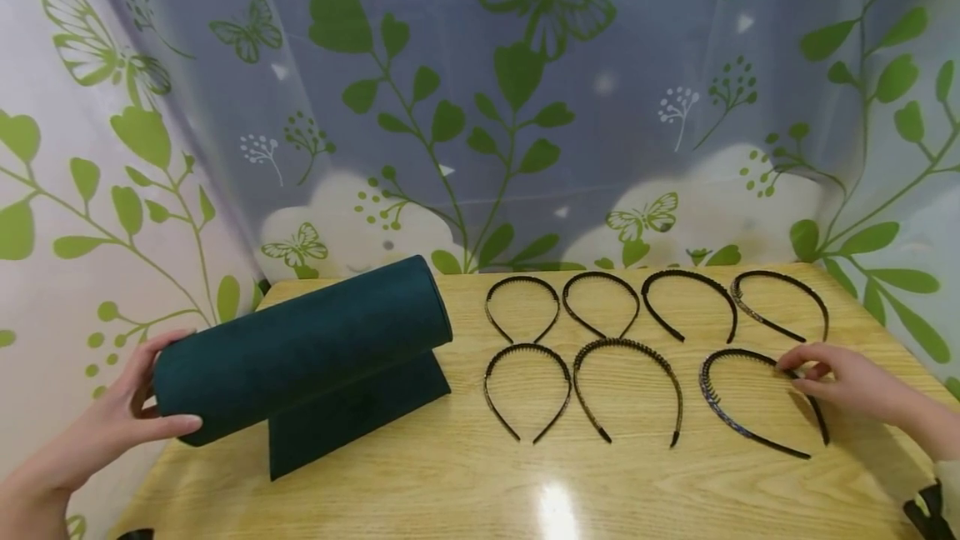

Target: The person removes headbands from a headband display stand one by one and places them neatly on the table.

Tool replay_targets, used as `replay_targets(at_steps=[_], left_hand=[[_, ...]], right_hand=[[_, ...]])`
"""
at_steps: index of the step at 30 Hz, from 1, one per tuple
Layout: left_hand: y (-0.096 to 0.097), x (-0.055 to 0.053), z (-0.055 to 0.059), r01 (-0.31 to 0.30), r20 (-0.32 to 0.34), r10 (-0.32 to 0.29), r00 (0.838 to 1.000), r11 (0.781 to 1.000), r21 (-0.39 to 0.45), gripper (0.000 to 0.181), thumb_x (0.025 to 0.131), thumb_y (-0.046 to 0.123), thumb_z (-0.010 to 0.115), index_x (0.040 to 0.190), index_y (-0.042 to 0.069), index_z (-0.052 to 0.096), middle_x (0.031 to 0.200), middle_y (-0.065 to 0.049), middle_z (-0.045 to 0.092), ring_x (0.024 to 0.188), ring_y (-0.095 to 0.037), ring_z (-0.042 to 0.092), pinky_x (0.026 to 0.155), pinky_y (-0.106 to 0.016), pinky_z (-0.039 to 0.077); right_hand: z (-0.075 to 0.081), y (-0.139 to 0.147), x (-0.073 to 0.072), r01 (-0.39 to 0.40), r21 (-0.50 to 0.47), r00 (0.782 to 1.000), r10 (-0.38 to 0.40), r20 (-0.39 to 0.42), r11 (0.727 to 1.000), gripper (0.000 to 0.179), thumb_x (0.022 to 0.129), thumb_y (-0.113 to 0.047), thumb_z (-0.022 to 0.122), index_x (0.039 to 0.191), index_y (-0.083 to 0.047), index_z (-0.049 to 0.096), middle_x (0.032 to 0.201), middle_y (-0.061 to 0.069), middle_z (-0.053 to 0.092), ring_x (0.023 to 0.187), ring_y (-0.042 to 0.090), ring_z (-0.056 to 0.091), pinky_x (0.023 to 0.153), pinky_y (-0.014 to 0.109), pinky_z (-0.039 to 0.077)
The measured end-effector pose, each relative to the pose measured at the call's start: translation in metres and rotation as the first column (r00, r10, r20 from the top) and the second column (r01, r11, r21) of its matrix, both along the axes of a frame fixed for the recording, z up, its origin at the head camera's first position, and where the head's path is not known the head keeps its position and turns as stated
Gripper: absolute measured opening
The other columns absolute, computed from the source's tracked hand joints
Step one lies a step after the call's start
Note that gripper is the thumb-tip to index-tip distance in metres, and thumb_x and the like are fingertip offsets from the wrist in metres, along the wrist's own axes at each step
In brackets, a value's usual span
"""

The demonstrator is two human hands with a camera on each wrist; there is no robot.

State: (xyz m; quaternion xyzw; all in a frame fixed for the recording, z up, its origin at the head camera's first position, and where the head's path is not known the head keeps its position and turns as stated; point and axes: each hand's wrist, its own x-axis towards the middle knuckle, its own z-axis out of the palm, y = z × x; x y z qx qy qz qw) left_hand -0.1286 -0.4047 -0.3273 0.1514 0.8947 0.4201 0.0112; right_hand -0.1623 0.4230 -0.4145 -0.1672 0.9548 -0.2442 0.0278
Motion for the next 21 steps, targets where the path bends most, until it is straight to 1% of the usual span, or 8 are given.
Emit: replay_targets(at_steps=[3, 5, 7, 9, 16, 18, 21], left_hand=[[0.001, 0.000, 0.000, -0.003, 0.008, 0.003, 1.000, 1.000, 0.002, 0.092, 0.089, -0.005, 0.065, 0.153, 0.032, 0.009, 0.134, 0.008, 0.023, 0.103, 0.003, 0.044, 0.072, -0.027, 0.049], [0.001, 0.000, 0.000, -0.004, 0.012, 0.004, 1.000, 1.000, 0.003, 0.092, 0.089, -0.005, 0.065, 0.153, 0.032, 0.009, 0.134, 0.007, 0.023, 0.103, 0.003, 0.044, 0.072, -0.027, 0.049], [0.000, 0.000, 0.000, -0.004, 0.014, 0.004, 1.000, 1.000, 0.004, 0.092, 0.089, -0.005, 0.065, 0.153, 0.032, 0.009, 0.134, 0.007, 0.023, 0.103, 0.003, 0.044, 0.072, -0.027, 0.049], [0.000, 0.000, -0.001, 0.000, 0.010, 0.000, 1.000, 1.000, 0.007, 0.093, 0.089, -0.006, 0.065, 0.153, 0.031, 0.009, 0.134, 0.008, 0.023, 0.103, 0.003, 0.045, 0.072, -0.028, 0.049], [-0.001, 0.000, -0.003, 0.009, -0.002, -0.009, 1.000, 1.000, 0.012, 0.093, 0.089, -0.008, 0.064, 0.153, 0.031, 0.009, 0.134, 0.010, 0.023, 0.103, 0.004, 0.045, 0.071, -0.027, 0.049], [-0.001, 0.000, -0.003, 0.012, -0.008, -0.012, 1.000, 1.000, 0.012, 0.094, 0.088, -0.008, 0.064, 0.153, 0.031, 0.009, 0.135, 0.010, 0.022, 0.104, 0.004, 0.045, 0.071, -0.026, 0.048], [-0.001, -0.001, -0.004, 0.016, -0.011, -0.016, 1.000, 1.000, 0.014, 0.094, 0.088, -0.009, 0.064, 0.153, 0.030, 0.009, 0.135, 0.010, 0.022, 0.104, 0.004, 0.046, 0.071, -0.026, 0.049]], right_hand=[[-0.005, 0.002, -0.001, -0.067, -0.030, 0.996, 0.065, -0.065, 0.997, 0.020, 0.084, 0.007, 0.068, 0.102, 0.002, 0.065, 0.097, 0.003, 0.064, 0.081, -0.004, 0.055, 0.064, 0.026, 0.049], [-0.007, 0.005, -0.001, -0.109, -0.061, 0.991, 0.104, -0.085, 0.992, 0.021, 0.082, 0.010, 0.068, 0.101, 0.002, 0.065, 0.095, -0.003, 0.064, 0.081, -0.004, 0.055, 0.063, 0.025, 0.050], [-0.008, 0.007, -0.001, -0.143, -0.094, 0.988, 0.137, -0.069, 0.985, 0.022, 0.082, 0.011, 0.067, 0.103, 0.002, 0.064, 0.095, -0.008, 0.062, 0.080, -0.003, 0.057, 0.062, 0.025, 0.050], [-0.008, 0.008, 0.000, -0.153, -0.124, 0.988, 0.149, -0.037, 0.980, 0.023, 0.083, 0.010, 0.067, 0.104, 0.002, 0.063, 0.096, -0.009, 0.061, 0.077, -0.001, 0.058, 0.061, 0.025, 0.050], [-0.008, 0.005, 0.006, -0.180, -0.190, 0.983, 0.184, 0.007, 0.965, 0.022, 0.085, 0.008, 0.067, 0.105, 0.002, 0.062, 0.097, -0.010, 0.059, 0.073, 0.004, 0.061, 0.057, 0.026, 0.049], [-0.008, 0.003, 0.008, -0.173, -0.199, 0.983, 0.182, 0.028, 0.965, 0.021, 0.085, 0.008, 0.067, 0.105, 0.003, 0.062, 0.097, -0.007, 0.059, 0.071, 0.006, 0.061, 0.056, 0.026, 0.048], [-0.007, 0.000, 0.010, -0.142, -0.186, 0.986, 0.155, 0.058, 0.972, 0.020, 0.086, 0.006, 0.067, 0.105, 0.005, 0.061, 0.097, 0.001, 0.059, 0.069, 0.007, 0.061, 0.056, 0.026, 0.047]])
